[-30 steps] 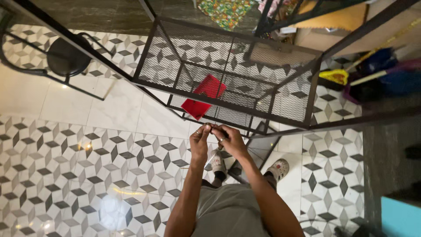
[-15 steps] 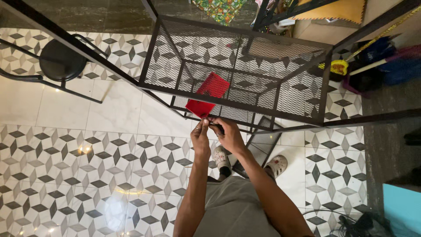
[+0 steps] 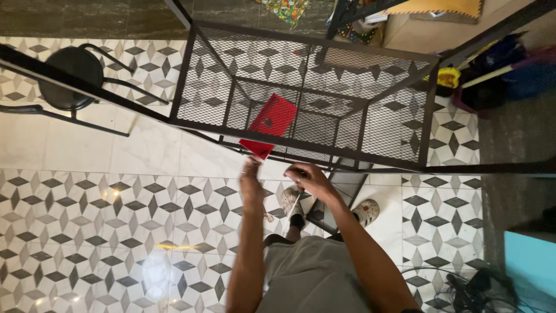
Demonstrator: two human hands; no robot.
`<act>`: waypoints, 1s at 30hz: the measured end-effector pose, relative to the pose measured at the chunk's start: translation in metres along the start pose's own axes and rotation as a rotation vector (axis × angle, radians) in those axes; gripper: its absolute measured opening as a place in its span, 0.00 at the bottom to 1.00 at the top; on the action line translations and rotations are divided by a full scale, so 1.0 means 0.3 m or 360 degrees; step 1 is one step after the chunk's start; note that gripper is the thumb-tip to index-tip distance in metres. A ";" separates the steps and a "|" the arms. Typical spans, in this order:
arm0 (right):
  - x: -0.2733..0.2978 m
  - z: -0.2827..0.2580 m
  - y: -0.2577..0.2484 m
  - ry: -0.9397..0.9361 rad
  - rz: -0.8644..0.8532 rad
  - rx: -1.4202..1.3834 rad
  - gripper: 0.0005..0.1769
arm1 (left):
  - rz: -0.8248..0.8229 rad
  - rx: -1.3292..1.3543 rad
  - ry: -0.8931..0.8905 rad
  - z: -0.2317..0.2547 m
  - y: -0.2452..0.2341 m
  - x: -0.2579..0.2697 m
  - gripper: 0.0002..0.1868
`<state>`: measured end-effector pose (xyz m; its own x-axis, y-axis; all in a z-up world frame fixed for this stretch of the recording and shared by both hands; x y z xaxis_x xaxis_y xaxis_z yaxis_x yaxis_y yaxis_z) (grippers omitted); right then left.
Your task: The person assembles a black metal mesh shelving unit using a screwdriver. They attach mesh panels to the frame, tighten screws at multiple joints, and place a red plastic bin on one of the shelves.
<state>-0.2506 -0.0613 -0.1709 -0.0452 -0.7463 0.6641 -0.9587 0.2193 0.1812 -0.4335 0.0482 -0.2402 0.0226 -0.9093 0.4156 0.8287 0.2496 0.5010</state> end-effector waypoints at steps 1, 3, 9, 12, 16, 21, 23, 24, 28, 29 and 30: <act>0.009 0.011 -0.030 -0.0093 0.0144 0.0074 0.14 | -0.0066 -0.0076 0.0215 0.064 0.002 -0.048 0.15; 0.018 0.052 -0.075 -0.0108 0.0296 -0.0011 0.14 | -0.0193 -0.0179 0.0449 0.136 0.029 -0.112 0.14; -0.027 0.218 -0.064 -0.0083 0.0194 -0.0554 0.18 | -0.0379 -0.0530 0.0516 0.107 0.110 -0.239 0.12; -0.041 0.273 -0.056 -0.0148 0.0212 -0.0653 0.20 | -0.0208 -0.0981 0.0455 0.021 0.107 -0.280 0.15; -0.011 0.314 -0.058 -0.0034 0.0290 -0.0701 0.19 | 0.0036 -0.1463 0.0177 -0.038 0.116 -0.332 0.21; 0.065 0.326 -0.094 -0.0080 0.0295 -0.0780 0.21 | -0.0004 -0.1844 0.0510 -0.054 0.095 -0.321 0.24; 0.085 0.304 -0.118 -0.0156 0.0302 -0.0801 0.23 | 0.0021 -0.1974 0.0468 -0.075 0.059 -0.282 0.21; 0.098 0.299 -0.132 -0.0070 0.0333 -0.0800 0.24 | -0.0024 -0.1959 0.0533 -0.085 0.052 -0.246 0.19; 0.174 0.280 -0.186 0.0135 0.0468 -0.0756 0.26 | -0.0194 -0.1783 0.0436 -0.156 0.007 -0.070 0.14; 0.190 0.274 -0.199 0.0147 0.0502 -0.0734 0.26 | -0.0235 -0.1708 0.0328 -0.177 0.005 -0.026 0.13; 0.206 0.267 -0.209 0.0111 0.0502 -0.0788 0.25 | -0.0264 -0.1655 0.0320 -0.191 0.007 0.019 0.12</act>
<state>-0.2159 -0.1714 -0.1992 -0.2722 -0.5580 0.7839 -0.6560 0.7036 0.2731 -0.3995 0.0245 -0.2802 -0.1209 -0.9676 0.2216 0.8975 -0.2019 -0.3920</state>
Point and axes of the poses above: each hand's wrist, its own x-axis away from the middle knuckle, its own y-axis out of the palm, z = x × y, the point moved 4 cm from there along -x, towards the middle knuckle, and after that the axes turned 12 degrees about y, right-handed, at the moved point
